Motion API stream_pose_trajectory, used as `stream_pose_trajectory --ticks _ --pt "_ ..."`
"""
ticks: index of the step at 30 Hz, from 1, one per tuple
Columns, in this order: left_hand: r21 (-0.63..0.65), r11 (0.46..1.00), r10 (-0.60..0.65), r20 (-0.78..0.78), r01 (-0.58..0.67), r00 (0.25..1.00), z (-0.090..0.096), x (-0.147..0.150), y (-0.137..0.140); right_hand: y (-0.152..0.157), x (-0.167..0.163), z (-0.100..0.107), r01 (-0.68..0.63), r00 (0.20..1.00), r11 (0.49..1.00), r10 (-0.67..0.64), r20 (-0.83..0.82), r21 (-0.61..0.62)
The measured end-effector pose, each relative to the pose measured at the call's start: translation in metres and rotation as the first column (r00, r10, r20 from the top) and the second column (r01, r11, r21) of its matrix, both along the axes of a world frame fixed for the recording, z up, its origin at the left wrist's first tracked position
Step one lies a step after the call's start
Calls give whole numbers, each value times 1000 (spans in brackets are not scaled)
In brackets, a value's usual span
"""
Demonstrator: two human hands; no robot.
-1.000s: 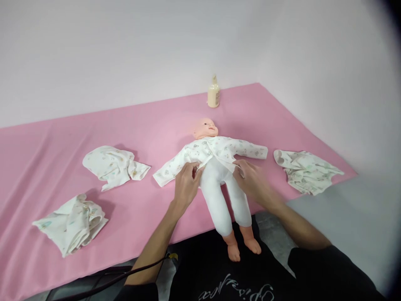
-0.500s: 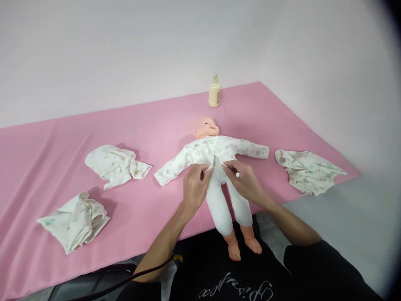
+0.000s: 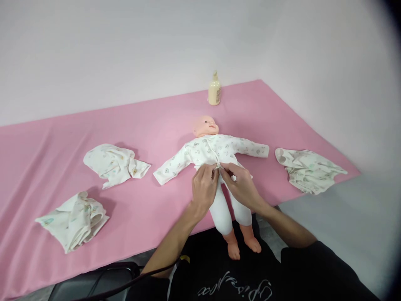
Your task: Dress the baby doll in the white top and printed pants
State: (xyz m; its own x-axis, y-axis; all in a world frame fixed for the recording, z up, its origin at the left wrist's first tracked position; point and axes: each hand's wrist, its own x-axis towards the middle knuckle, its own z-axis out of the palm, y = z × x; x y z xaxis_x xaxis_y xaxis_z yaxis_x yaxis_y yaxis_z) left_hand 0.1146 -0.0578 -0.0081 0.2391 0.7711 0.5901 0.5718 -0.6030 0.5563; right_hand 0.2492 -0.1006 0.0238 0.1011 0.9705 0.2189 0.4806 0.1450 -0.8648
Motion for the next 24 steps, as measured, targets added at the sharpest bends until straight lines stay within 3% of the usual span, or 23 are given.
stream_pose_trajectory --ticks 3,8,11,16,24 --pt "13 1000 -6 -12 6 1000 -1 0 0 -2 1 0 -54 998 998 54 30 14" --pt "-79 997 -8 11 9 1000 2 0 1 -3 9 3 -130 991 989 129 24 69" --pt "-147 989 -9 44 16 999 5 0 1 -1 10 1 -86 996 986 83 24 144" --pt "-285 958 10 115 23 993 10 1 1 -3 1 -10 3 985 957 -53 163 291" --pt "-300 954 34 132 8 991 10 0 1 -12 -5 -24 -108 952 928 -7 307 357"
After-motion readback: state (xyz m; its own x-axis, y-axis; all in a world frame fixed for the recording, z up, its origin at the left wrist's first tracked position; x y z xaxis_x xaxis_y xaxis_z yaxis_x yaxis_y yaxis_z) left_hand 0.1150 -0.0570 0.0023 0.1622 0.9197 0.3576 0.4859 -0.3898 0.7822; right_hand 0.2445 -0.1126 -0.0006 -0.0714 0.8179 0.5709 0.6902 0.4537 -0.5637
